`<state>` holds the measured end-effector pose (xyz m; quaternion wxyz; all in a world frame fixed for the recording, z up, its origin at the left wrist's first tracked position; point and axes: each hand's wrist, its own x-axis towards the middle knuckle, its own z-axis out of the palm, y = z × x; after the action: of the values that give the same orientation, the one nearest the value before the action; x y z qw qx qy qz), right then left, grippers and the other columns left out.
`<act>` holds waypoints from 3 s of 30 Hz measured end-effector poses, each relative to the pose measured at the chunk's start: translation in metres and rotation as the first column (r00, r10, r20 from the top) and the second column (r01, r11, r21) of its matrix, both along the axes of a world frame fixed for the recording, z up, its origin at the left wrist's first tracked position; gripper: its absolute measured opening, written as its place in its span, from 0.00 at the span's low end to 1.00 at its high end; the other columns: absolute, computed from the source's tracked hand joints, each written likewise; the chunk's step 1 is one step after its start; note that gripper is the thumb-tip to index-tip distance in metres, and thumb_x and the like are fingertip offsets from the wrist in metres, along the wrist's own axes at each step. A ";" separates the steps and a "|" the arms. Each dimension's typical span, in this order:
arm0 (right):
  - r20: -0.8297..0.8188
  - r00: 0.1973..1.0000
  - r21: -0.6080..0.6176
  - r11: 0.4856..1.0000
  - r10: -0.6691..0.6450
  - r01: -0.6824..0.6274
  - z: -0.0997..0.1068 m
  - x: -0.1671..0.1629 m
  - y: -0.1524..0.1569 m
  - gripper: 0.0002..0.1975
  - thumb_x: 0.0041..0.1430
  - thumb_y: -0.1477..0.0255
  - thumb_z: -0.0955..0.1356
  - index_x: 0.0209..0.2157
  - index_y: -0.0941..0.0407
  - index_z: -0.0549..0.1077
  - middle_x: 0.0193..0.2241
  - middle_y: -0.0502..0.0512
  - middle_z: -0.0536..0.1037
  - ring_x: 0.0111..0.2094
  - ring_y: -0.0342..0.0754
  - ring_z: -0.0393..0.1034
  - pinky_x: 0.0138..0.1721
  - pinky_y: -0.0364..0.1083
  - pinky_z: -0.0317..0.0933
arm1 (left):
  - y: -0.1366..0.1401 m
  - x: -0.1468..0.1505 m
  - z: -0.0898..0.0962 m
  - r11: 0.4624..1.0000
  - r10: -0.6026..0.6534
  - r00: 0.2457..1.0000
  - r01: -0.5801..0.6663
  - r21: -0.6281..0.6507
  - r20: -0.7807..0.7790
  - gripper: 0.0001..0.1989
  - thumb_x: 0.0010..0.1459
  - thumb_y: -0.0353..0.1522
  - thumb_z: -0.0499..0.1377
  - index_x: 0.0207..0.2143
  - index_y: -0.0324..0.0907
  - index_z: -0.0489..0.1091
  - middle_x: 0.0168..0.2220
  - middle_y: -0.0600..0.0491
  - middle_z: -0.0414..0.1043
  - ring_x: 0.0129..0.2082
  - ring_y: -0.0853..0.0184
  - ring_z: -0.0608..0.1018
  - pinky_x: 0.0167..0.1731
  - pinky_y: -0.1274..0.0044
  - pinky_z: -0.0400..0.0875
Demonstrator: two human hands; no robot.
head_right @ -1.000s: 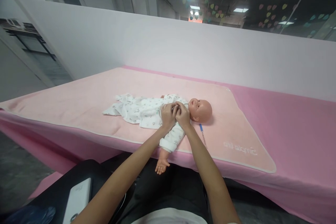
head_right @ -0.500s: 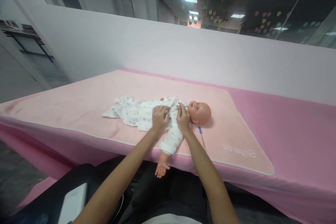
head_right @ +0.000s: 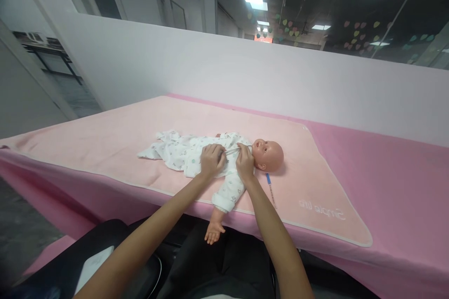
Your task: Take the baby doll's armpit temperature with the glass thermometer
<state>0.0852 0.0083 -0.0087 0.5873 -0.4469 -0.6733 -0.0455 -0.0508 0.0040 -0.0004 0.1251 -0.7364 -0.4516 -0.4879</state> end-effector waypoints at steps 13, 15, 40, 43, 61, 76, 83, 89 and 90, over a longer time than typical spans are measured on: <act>0.319 0.945 0.138 0.983 0.071 -0.120 0.010 -0.008 -0.015 0.11 0.55 0.78 0.59 0.36 0.55 0.70 0.36 0.55 0.76 0.41 0.47 0.68 0.51 0.53 0.56 | -0.007 0.007 -0.005 0.999 0.045 0.993 -0.043 -0.024 0.110 0.05 0.59 0.30 0.47 0.31 0.42 0.60 0.32 0.51 0.67 0.34 0.65 0.67 0.37 0.72 0.59; 0.345 0.937 0.131 0.985 0.058 -0.109 0.011 -0.009 -0.015 0.09 0.56 0.76 0.60 0.36 0.55 0.70 0.36 0.55 0.76 0.40 0.47 0.68 0.51 0.53 0.56 | -0.007 0.007 -0.006 0.999 0.037 0.992 -0.034 -0.020 0.120 0.05 0.60 0.31 0.47 0.31 0.42 0.61 0.32 0.51 0.67 0.34 0.65 0.67 0.37 0.72 0.59; 0.282 0.959 0.056 0.998 0.017 -0.034 0.005 -0.009 -0.010 0.09 0.59 0.71 0.61 0.32 0.56 0.72 0.28 0.53 0.75 0.32 0.47 0.65 0.38 0.47 0.56 | -0.010 0.004 -0.003 0.992 -0.056 0.985 0.073 -0.103 0.161 0.08 0.58 0.31 0.48 0.34 0.43 0.66 0.33 0.53 0.72 0.36 0.66 0.71 0.39 0.73 0.62; 0.279 0.960 0.059 0.998 0.013 -0.030 0.005 -0.009 -0.009 0.09 0.59 0.71 0.61 0.31 0.55 0.72 0.27 0.53 0.75 0.31 0.47 0.65 0.37 0.46 0.56 | -0.009 0.004 -0.004 0.993 -0.052 0.985 0.068 -0.095 0.162 0.08 0.58 0.32 0.47 0.34 0.44 0.66 0.33 0.53 0.71 0.36 0.67 0.71 0.38 0.74 0.62; 0.241 0.969 0.164 0.987 -0.047 0.007 0.010 -0.011 -0.017 0.07 0.57 0.73 0.62 0.28 0.56 0.70 0.24 0.52 0.74 0.29 0.46 0.65 0.36 0.45 0.56 | -0.007 -0.027 0.000 0.989 0.125 0.979 -0.110 -0.102 0.160 0.06 0.50 0.27 0.49 0.25 0.44 0.63 0.27 0.52 0.69 0.32 0.63 0.67 0.37 0.70 0.58; 0.244 0.967 0.169 0.985 -0.072 0.031 0.011 -0.010 -0.018 0.07 0.56 0.73 0.63 0.27 0.57 0.70 0.23 0.52 0.73 0.28 0.45 0.64 0.34 0.44 0.56 | -0.009 -0.031 0.000 0.977 0.161 0.958 -0.121 -0.176 0.236 0.06 0.53 0.28 0.47 0.25 0.43 0.61 0.25 0.55 0.67 0.28 0.67 0.68 0.39 0.72 0.57; 0.245 0.968 0.158 0.987 -0.059 0.020 0.010 -0.011 -0.018 0.07 0.57 0.73 0.62 0.28 0.57 0.71 0.23 0.53 0.74 0.28 0.45 0.64 0.34 0.44 0.56 | -0.010 -0.030 0.000 0.976 0.147 0.957 -0.098 -0.195 0.250 0.09 0.55 0.28 0.46 0.30 0.44 0.65 0.26 0.56 0.70 0.29 0.67 0.69 0.41 0.72 0.57; 0.250 0.966 0.174 0.985 -0.064 0.020 0.009 -0.010 -0.018 0.07 0.57 0.73 0.63 0.28 0.57 0.71 0.23 0.52 0.74 0.28 0.45 0.64 0.34 0.44 0.56 | -0.008 -0.029 0.000 0.975 0.153 0.958 -0.106 -0.194 0.241 0.09 0.55 0.28 0.46 0.29 0.43 0.65 0.27 0.56 0.71 0.30 0.67 0.69 0.39 0.73 0.57; 0.252 0.966 0.174 0.984 -0.064 0.020 0.010 -0.010 -0.018 0.07 0.57 0.73 0.63 0.28 0.57 0.71 0.23 0.52 0.74 0.28 0.45 0.64 0.34 0.44 0.56 | -0.008 -0.029 0.000 0.975 0.154 0.959 -0.109 -0.191 0.240 0.09 0.55 0.28 0.46 0.29 0.43 0.65 0.28 0.56 0.71 0.30 0.67 0.69 0.39 0.73 0.57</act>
<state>0.0754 -0.0094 0.0008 0.5300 -0.3995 -0.7277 -0.1728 -0.0797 -0.0039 -0.0008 0.0331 -0.6446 -0.5533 -0.5266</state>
